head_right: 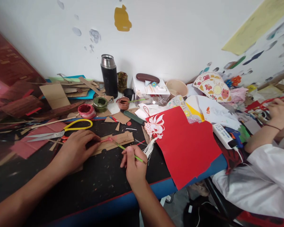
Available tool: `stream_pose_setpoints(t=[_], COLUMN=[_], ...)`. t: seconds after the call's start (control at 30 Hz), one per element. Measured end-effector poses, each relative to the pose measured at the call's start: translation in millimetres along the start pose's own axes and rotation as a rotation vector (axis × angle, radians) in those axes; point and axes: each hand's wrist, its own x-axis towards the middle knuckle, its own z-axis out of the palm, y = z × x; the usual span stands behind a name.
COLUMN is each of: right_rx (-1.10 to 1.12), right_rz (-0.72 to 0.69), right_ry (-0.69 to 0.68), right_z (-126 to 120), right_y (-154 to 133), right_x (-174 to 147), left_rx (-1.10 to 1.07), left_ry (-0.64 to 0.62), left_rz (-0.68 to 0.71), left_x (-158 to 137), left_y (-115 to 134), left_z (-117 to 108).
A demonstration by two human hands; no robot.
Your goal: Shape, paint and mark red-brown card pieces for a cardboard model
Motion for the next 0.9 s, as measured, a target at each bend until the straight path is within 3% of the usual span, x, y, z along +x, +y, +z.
stream_pose_setpoints(t=[0.33, 0.53, 0.73, 0.9], right_rx=[0.045, 0.003, 0.054, 0.011], right_rz=[0.008, 0.005, 0.011, 0.001], right_ry=[0.048, -0.022, 0.024, -0.018], right_z=[-0.6, -0.1, 0.1, 0.4], right_y=[-0.3, 0.0, 0.0, 0.1], right_x=[1.8, 0.9, 1.4, 2.0], left_rx=[0.021, 0.014, 0.015, 0.017], left_ry=[0.016, 0.01, 0.002, 0.001], left_rz=[0.016, 0.014, 0.009, 0.027], left_x=[-0.5, -0.2, -0.2, -0.3], left_y=[-1.3, -0.9, -0.6, -1.4], left_z=[2.4, 2.4, 1.5, 1.6])
